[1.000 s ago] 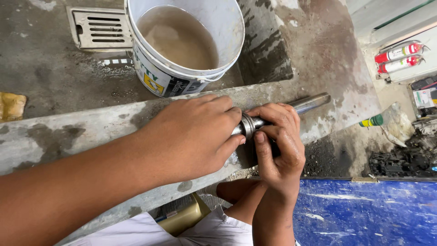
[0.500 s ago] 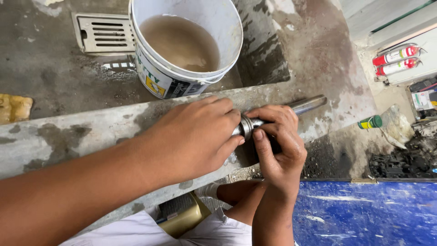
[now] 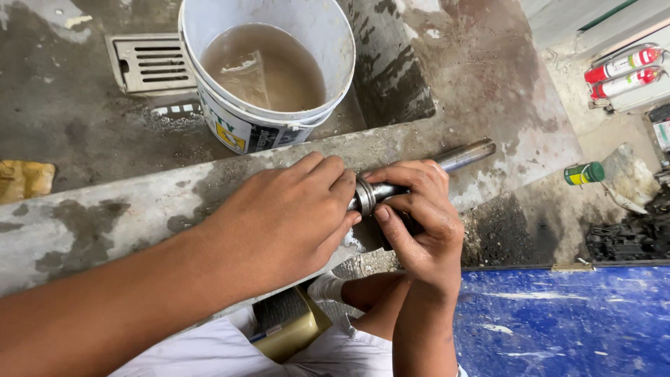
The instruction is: The person scrubs a long metal rod with a black scouring pad, repeatedly dipping the pad into a bucket of water to rinse it. The rod is held against a concrete ledge while the person cleans its surface.
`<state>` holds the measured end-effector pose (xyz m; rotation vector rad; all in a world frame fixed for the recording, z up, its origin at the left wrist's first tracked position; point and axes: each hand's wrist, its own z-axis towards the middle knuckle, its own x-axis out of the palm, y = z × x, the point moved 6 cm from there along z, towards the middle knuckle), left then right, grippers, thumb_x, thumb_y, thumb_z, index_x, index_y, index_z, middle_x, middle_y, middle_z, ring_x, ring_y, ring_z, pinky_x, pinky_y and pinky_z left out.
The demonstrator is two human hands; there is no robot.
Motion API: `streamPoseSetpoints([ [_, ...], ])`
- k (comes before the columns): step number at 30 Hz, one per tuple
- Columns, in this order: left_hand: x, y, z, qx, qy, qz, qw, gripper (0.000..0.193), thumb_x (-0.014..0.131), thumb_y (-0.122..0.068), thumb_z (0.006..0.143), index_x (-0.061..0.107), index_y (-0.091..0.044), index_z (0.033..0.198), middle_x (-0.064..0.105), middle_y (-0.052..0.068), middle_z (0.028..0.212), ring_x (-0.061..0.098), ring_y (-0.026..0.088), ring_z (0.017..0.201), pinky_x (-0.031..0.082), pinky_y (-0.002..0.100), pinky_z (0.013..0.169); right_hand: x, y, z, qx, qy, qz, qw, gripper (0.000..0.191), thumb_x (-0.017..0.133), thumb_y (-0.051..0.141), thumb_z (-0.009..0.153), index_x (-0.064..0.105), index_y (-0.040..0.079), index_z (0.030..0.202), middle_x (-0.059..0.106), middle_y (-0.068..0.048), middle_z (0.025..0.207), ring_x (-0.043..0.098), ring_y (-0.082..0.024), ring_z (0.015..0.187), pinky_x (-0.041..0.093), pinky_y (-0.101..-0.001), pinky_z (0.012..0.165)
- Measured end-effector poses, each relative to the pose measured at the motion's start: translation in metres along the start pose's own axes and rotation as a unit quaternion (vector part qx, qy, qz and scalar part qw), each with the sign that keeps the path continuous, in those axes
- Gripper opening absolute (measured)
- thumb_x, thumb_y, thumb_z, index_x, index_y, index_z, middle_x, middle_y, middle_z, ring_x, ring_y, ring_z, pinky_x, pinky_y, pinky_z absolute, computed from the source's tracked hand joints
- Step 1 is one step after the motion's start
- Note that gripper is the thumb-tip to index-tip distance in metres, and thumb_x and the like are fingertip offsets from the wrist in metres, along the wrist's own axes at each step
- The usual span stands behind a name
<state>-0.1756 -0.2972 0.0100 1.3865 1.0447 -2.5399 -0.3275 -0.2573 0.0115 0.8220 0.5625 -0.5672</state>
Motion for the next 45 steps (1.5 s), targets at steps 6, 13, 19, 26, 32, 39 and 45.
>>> streamPoseSetpoints([
  [6,-0.0023,-0.0037,-0.0004,0.016,-0.017,0.008,1.000,0.034,0.067,-0.023,0.088,0.066,0.007,0.105,0.062,0.015,0.096,0.062,0.031,0.097,0.055,0.042,0.074,-0.0029,0.0003,-0.0003,0.007,-0.006,0.015,1.000,0.012,0.071,0.006,0.085,0.062,-0.001,0.081,0.073,-0.014,0.113,0.067,-0.030,0.111,0.043,-0.0458,0.108],
  [13,-0.0006,-0.0039,-0.0043,0.022,-0.025,0.014,0.999,0.035,0.068,-0.023,0.088,0.066,0.008,0.106,0.063,0.014,0.096,0.062,0.029,0.097,0.056,0.040,0.074,-0.0025,0.0020,-0.0018,0.026,-0.018,0.014,0.999,0.011,0.072,0.004,0.087,0.063,-0.002,0.083,0.074,-0.013,0.111,0.067,-0.029,0.110,0.042,-0.0452,0.108],
  [19,0.0004,-0.0033,-0.0062,0.031,-0.022,0.026,0.999,0.036,0.069,-0.022,0.087,0.066,0.009,0.105,0.062,0.014,0.096,0.062,0.029,0.096,0.056,0.039,0.071,0.0005,0.0024,-0.0032,0.016,-0.017,0.019,1.000,0.013,0.073,0.005,0.085,0.062,-0.002,0.082,0.073,-0.015,0.112,0.066,-0.029,0.110,0.042,-0.0445,0.107],
  [26,-0.0012,-0.0002,-0.0063,0.025,-0.033,-0.002,0.999,0.033,0.069,-0.022,0.086,0.067,0.006,0.102,0.063,0.013,0.095,0.062,0.030,0.096,0.055,0.041,0.072,0.0030,0.0022,-0.0054,0.002,-0.010,0.018,1.000,0.013,0.073,0.006,0.085,0.063,-0.002,0.082,0.072,-0.016,0.113,0.065,-0.029,0.110,0.042,-0.0432,0.104],
  [32,-0.0022,0.0004,-0.0064,0.024,-0.031,-0.001,0.999,0.031,0.069,-0.023,0.086,0.067,0.005,0.101,0.063,0.013,0.094,0.062,0.030,0.096,0.055,0.042,0.073,0.0026,0.0007,-0.0040,0.009,-0.020,0.016,1.000,0.013,0.072,0.005,0.087,0.063,-0.003,0.083,0.073,-0.015,0.113,0.066,-0.028,0.107,0.042,-0.0435,0.106],
  [39,-0.0018,0.0022,-0.0057,0.024,-0.031,-0.008,0.999,0.031,0.069,-0.023,0.086,0.067,0.005,0.101,0.063,0.013,0.094,0.063,0.030,0.096,0.055,0.041,0.072,0.0028,-0.0011,-0.0052,0.030,-0.047,0.013,0.998,0.011,0.071,0.003,0.091,0.063,-0.003,0.087,0.074,-0.014,0.113,0.067,-0.027,0.107,0.042,-0.0437,0.110],
  [45,-0.0038,0.0004,-0.0059,0.018,-0.030,-0.002,0.999,0.032,0.069,-0.022,0.086,0.067,0.006,0.102,0.063,0.013,0.094,0.063,0.029,0.096,0.056,0.041,0.070,0.0031,0.0019,-0.0020,0.015,-0.028,0.024,0.999,0.012,0.072,0.004,0.085,0.062,-0.002,0.081,0.073,-0.015,0.109,0.066,-0.029,0.108,0.043,-0.0442,0.107],
])
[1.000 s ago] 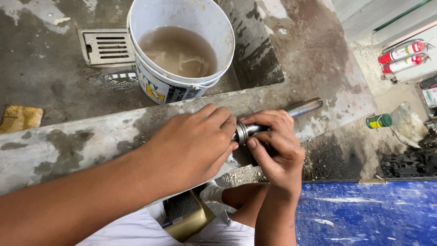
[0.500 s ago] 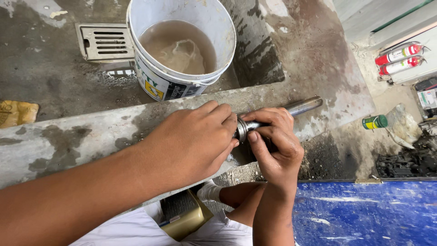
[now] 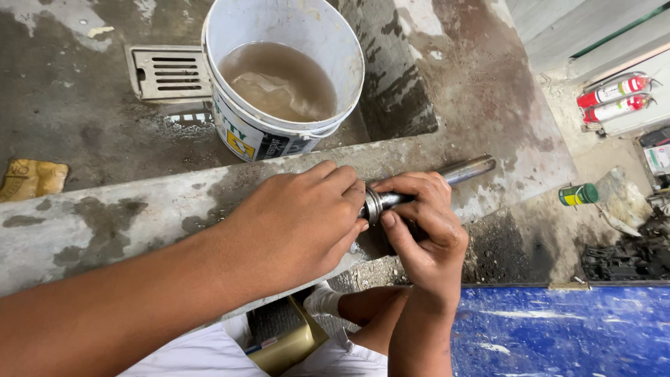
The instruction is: The person scrubs a long metal rod with a black scouring pad, repeatedly dipping the pad into a bucket of water to rinse it. The rod is held against a concrete ledge while the person cleans its surface.
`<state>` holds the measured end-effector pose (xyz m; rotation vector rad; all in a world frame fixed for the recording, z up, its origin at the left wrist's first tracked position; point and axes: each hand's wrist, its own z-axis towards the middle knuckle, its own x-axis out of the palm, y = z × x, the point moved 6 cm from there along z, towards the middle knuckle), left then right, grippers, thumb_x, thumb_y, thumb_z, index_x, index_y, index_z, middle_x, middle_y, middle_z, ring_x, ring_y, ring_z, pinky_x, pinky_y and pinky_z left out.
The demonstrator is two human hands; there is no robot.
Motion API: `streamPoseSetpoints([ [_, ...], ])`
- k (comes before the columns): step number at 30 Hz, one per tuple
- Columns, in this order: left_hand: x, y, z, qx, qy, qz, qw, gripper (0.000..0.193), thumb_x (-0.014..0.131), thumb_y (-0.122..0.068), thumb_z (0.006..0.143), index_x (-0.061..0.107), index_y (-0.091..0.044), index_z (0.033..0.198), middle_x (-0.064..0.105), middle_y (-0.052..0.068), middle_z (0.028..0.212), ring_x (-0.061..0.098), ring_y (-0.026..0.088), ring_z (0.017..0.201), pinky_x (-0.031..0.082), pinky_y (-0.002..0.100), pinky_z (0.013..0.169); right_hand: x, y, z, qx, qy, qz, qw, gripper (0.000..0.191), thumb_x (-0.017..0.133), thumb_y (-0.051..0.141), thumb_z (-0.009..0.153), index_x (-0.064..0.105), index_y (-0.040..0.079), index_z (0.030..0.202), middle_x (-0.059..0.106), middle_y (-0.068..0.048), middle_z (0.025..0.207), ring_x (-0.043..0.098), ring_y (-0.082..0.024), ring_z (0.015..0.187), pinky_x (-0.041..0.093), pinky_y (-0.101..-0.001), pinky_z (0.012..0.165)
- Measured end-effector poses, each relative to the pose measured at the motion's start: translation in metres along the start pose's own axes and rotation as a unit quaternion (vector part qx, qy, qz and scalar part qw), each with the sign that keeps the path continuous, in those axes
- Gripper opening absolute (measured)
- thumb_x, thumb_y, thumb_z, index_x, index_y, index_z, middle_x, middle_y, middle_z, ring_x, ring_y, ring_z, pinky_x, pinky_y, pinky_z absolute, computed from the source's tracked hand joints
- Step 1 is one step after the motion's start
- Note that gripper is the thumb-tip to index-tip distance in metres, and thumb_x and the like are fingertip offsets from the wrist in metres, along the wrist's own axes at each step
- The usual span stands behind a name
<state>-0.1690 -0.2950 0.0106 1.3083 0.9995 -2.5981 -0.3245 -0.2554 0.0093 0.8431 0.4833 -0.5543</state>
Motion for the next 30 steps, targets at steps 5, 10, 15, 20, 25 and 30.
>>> streamPoseSetpoints([
  [5,-0.0010,-0.0029,-0.0017,0.017,-0.011,0.017,1.000,0.032,0.070,-0.023,0.084,0.067,0.005,0.100,0.063,0.013,0.093,0.063,0.029,0.095,0.056,0.041,0.071,-0.0002,0.0024,-0.0010,-0.009,0.008,0.000,1.000,0.012,0.072,0.004,0.086,0.062,-0.002,0.083,0.072,-0.015,0.113,0.065,-0.028,0.106,0.041,-0.0430,0.107],
  [10,-0.0013,-0.0009,-0.0034,0.012,-0.011,0.007,1.000,0.031,0.069,-0.023,0.086,0.067,0.004,0.101,0.063,0.012,0.094,0.063,0.029,0.096,0.056,0.041,0.070,-0.0006,-0.0003,-0.0024,0.009,-0.001,0.007,1.000,0.011,0.072,0.004,0.088,0.063,-0.002,0.085,0.073,-0.015,0.112,0.065,-0.028,0.109,0.042,-0.0425,0.105],
  [15,-0.0002,-0.0020,-0.0034,0.018,-0.014,0.015,1.000,0.032,0.069,-0.024,0.086,0.068,0.005,0.101,0.064,0.012,0.094,0.063,0.029,0.095,0.056,0.040,0.070,0.0023,0.0033,-0.0033,-0.011,0.020,0.006,1.000,0.011,0.072,0.006,0.085,0.063,-0.001,0.085,0.071,-0.016,0.113,0.063,-0.028,0.106,0.041,-0.0414,0.105],
  [20,0.0022,-0.0018,-0.0028,0.026,-0.007,0.026,0.999,0.033,0.069,-0.025,0.087,0.068,0.006,0.099,0.064,0.013,0.095,0.063,0.028,0.098,0.056,0.040,0.071,-0.0017,-0.0006,-0.0024,0.002,-0.004,0.004,1.000,0.011,0.072,0.005,0.088,0.064,-0.002,0.085,0.073,-0.014,0.111,0.065,-0.028,0.108,0.042,-0.0412,0.104],
  [25,0.0016,-0.0016,-0.0049,0.016,-0.013,0.008,1.000,0.033,0.069,-0.024,0.086,0.068,0.006,0.102,0.065,0.014,0.097,0.064,0.029,0.098,0.056,0.040,0.072,0.0006,0.0003,-0.0046,-0.012,0.034,-0.001,0.999,0.012,0.072,0.005,0.083,0.063,-0.003,0.082,0.071,-0.016,0.113,0.063,-0.029,0.111,0.041,-0.0417,0.105],
  [30,0.0031,0.0000,-0.0040,0.022,-0.007,0.010,1.000,0.033,0.070,-0.024,0.086,0.068,0.006,0.101,0.065,0.014,0.096,0.064,0.029,0.097,0.057,0.040,0.071,-0.0010,-0.0017,-0.0053,0.025,-0.002,0.010,1.000,0.012,0.072,0.004,0.089,0.063,-0.004,0.085,0.073,-0.015,0.113,0.066,-0.027,0.106,0.041,-0.0423,0.108],
])
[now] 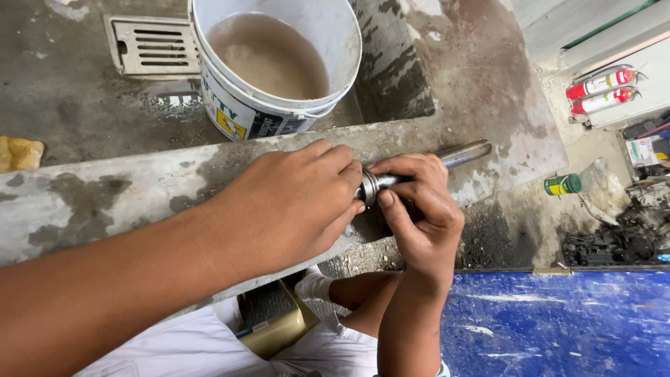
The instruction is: The person scrubs a long metal rod with a black scouring pad, repeatedly dipping the pad into a bucket of water to rinse it. The rod is held against a concrete ledge while the person cleans its surface.
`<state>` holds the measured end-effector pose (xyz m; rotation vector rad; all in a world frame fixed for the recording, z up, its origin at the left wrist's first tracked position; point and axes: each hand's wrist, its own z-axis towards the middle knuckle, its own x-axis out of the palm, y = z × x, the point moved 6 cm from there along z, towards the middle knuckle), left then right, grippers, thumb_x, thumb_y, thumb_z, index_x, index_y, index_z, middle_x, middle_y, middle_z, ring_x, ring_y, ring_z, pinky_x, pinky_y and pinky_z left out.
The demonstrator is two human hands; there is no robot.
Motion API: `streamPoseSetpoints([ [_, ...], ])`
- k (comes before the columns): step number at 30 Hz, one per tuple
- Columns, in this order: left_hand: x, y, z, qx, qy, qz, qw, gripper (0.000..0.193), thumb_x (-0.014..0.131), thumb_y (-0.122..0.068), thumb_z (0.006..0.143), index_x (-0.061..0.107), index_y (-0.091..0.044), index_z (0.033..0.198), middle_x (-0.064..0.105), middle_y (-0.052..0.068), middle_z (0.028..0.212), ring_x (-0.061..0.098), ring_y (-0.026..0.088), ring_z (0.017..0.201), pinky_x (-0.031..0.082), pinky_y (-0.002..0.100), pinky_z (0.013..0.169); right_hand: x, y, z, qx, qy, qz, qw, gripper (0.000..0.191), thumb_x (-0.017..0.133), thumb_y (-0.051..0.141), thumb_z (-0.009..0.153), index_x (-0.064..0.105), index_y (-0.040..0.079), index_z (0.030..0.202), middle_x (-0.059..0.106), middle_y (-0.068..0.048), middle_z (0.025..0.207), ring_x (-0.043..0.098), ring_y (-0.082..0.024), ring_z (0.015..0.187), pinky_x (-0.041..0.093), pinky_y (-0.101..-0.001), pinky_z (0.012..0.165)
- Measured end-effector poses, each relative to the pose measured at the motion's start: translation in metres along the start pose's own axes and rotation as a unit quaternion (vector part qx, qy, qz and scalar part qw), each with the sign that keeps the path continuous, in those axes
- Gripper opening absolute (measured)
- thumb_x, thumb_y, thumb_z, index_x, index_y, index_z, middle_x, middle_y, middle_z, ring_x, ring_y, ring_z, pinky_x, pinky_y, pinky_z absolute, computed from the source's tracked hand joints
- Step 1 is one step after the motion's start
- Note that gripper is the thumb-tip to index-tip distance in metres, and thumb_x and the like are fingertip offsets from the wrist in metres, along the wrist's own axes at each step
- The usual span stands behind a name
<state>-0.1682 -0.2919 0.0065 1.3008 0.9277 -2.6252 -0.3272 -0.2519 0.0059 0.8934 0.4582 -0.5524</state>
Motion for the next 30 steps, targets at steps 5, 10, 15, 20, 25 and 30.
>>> streamPoseSetpoints([
  [5,0.000,0.003,-0.002,-0.014,-0.004,-0.010,1.000,0.028,0.070,-0.025,0.087,0.069,0.002,0.097,0.066,0.013,0.094,0.064,0.029,0.097,0.056,0.041,0.072,0.003,0.005,0.002,-0.038,0.034,-0.013,0.999,0.011,0.071,0.004,0.085,0.062,-0.002,0.084,0.071,-0.016,0.115,0.063,-0.028,0.109,0.040,-0.0418,0.106],
  [10,-0.002,0.001,-0.002,0.000,-0.011,0.007,1.000,0.033,0.070,-0.025,0.086,0.068,0.004,0.101,0.065,0.013,0.096,0.064,0.029,0.098,0.056,0.040,0.073,0.008,-0.003,-0.003,0.020,-0.043,-0.005,0.999,0.006,0.062,0.000,0.102,0.063,-0.001,0.097,0.073,-0.012,0.110,0.064,-0.023,0.103,0.043,-0.0383,0.106],
  [15,-0.004,-0.006,-0.003,-0.007,-0.008,0.041,0.999,0.036,0.070,-0.028,0.087,0.066,0.003,0.106,0.065,0.014,0.099,0.064,0.031,0.100,0.056,0.042,0.074,0.002,0.000,-0.005,0.021,-0.054,0.002,0.998,0.012,0.054,0.000,0.107,0.065,0.001,0.104,0.072,-0.010,0.112,0.063,-0.024,0.108,0.046,-0.0362,0.106],
  [20,-0.004,-0.028,-0.003,0.032,0.007,0.136,0.990,0.050,0.067,-0.034,0.089,0.062,0.010,0.114,0.065,0.016,0.102,0.065,0.031,0.100,0.058,0.041,0.067,-0.009,0.021,-0.005,0.017,-0.043,-0.049,0.998,0.011,0.055,0.002,0.108,0.066,0.001,0.105,0.071,-0.010,0.112,0.060,-0.025,0.108,0.043,-0.0363,0.104],
  [25,-0.008,-0.042,-0.008,0.068,0.004,0.202,0.977,0.045,0.068,-0.026,0.086,0.064,0.011,0.111,0.066,0.016,0.100,0.066,0.029,0.095,0.058,0.038,0.070,-0.011,0.038,-0.003,-0.015,-0.045,-0.040,0.998,0.012,0.054,0.003,0.109,0.065,0.002,0.105,0.070,-0.009,0.113,0.059,-0.024,0.108,0.042,-0.0357,0.104],
  [30,-0.006,-0.059,-0.014,0.118,-0.040,0.322,0.939,0.036,0.069,-0.018,0.078,0.070,0.010,0.099,0.068,0.013,0.089,0.065,0.023,0.084,0.055,0.032,0.062,-0.016,0.039,-0.006,0.004,-0.045,-0.026,0.999,0.011,0.056,0.004,0.110,0.066,0.001,0.106,0.070,-0.010,0.112,0.058,-0.022,0.107,0.042,-0.0343,0.101],
])
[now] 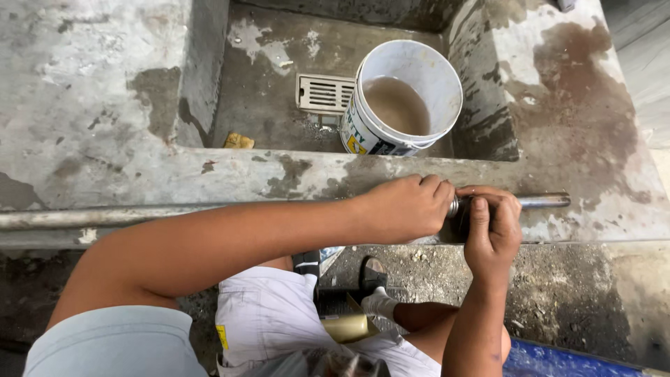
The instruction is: The person scrubs a long metal rod with a black scouring pad, repeatedly dipping the pad into a bucket of water to rinse it. The rod is held against a concrete ledge while the person cleans its surface.
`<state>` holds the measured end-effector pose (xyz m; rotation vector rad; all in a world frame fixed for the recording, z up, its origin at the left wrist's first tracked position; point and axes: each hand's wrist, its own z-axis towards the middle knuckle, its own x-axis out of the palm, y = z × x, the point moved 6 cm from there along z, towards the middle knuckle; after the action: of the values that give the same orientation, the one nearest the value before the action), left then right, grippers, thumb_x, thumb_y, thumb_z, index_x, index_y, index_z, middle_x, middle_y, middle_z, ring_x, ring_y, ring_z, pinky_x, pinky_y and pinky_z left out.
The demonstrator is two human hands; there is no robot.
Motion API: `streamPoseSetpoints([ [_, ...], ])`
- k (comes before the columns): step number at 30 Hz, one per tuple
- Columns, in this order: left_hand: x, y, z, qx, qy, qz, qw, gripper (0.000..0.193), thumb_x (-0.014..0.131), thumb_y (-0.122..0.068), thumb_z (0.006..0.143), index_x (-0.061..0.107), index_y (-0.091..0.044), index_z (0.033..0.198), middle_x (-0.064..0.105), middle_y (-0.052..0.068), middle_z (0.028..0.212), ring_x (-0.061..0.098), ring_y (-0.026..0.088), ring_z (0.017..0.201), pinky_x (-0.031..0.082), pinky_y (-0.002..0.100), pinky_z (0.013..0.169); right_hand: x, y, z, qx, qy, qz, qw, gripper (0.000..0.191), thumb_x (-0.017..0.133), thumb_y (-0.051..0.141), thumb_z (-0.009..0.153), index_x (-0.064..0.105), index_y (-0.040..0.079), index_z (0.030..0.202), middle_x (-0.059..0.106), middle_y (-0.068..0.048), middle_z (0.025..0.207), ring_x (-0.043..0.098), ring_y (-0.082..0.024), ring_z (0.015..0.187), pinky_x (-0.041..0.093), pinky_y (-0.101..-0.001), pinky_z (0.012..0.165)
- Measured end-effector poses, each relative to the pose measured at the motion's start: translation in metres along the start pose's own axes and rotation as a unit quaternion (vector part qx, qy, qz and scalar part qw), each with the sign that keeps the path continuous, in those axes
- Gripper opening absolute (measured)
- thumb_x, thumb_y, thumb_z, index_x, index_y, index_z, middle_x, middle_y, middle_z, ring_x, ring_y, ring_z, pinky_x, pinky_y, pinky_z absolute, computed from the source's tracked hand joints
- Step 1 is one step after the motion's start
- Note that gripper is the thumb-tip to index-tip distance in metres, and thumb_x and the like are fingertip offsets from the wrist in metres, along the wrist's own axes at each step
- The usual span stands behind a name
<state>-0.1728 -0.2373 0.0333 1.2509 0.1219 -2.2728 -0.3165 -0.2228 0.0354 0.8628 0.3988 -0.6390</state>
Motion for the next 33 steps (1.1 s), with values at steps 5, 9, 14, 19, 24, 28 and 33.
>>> streamPoseSetpoints([
  [5,0.007,0.001,0.017,0.066,0.078,-0.003,0.995,0.022,0.071,-0.022,0.077,0.071,0.000,0.076,0.069,0.015,0.079,0.066,0.027,0.075,0.054,0.039,0.060,-0.003,-0.001,0.001,0.010,0.005,0.030,0.999,0.013,0.055,0.005,0.110,0.066,0.001,0.108,0.068,-0.011,0.113,0.060,-0.023,0.107,0.045,-0.0350,0.100],
  [9,0.005,0.026,0.030,-0.016,0.069,-0.263,0.962,0.027,0.074,-0.032,0.077,0.071,-0.005,0.081,0.069,0.017,0.086,0.067,0.035,0.086,0.055,0.049,0.073,-0.012,-0.011,0.005,0.037,-0.013,0.074,0.996,0.015,0.051,0.004,0.109,0.065,-0.001,0.106,0.069,-0.013,0.112,0.060,-0.023,0.104,0.047,-0.0346,0.096],
  [14,0.019,0.049,0.027,-0.118,0.073,-0.334,0.932,0.044,0.076,-0.040,0.079,0.069,-0.001,0.097,0.068,0.016,0.097,0.065,0.037,0.099,0.053,0.049,0.080,-0.012,-0.023,0.012,0.052,0.013,0.091,0.994,0.013,0.052,0.003,0.107,0.061,0.002,0.098,0.072,-0.012,0.112,0.060,-0.021,0.102,0.047,-0.0355,0.098],
  [19,0.025,0.058,0.031,-0.115,0.082,-0.312,0.940,0.049,0.075,-0.040,0.082,0.068,0.002,0.105,0.068,0.015,0.097,0.065,0.034,0.098,0.055,0.046,0.077,-0.005,-0.017,0.028,-0.019,0.056,0.044,0.997,0.006,0.060,0.007,0.097,0.057,0.003,0.096,0.070,-0.013,0.113,0.060,-0.027,0.112,0.038,-0.0465,0.115],
  [24,0.021,0.060,0.035,-0.095,0.082,-0.265,0.956,0.049,0.073,-0.038,0.083,0.068,0.005,0.106,0.068,0.013,0.093,0.065,0.028,0.095,0.056,0.041,0.069,0.000,-0.026,0.037,0.005,0.067,0.032,0.997,0.007,0.064,0.007,0.096,0.058,0.002,0.095,0.071,-0.014,0.115,0.061,-0.029,0.111,0.039,-0.0491,0.115],
  [28,0.026,0.062,0.036,-0.078,0.077,-0.236,0.966,0.048,0.071,-0.037,0.084,0.068,0.006,0.104,0.068,0.013,0.092,0.065,0.027,0.094,0.056,0.037,0.066,0.007,-0.034,0.039,-0.010,0.057,0.036,0.998,0.009,0.064,0.008,0.095,0.057,0.003,0.093,0.071,-0.016,0.115,0.062,-0.029,0.109,0.041,-0.0466,0.110],
  [33,0.032,0.067,0.035,-0.070,0.074,-0.228,0.968,0.046,0.070,-0.035,0.082,0.068,0.007,0.102,0.067,0.012,0.090,0.064,0.026,0.089,0.054,0.035,0.063,0.015,-0.041,0.038,-0.010,0.057,0.014,0.998,0.011,0.061,0.010,0.098,0.056,0.003,0.092,0.071,-0.017,0.115,0.063,-0.030,0.109,0.040,-0.0475,0.109],
])
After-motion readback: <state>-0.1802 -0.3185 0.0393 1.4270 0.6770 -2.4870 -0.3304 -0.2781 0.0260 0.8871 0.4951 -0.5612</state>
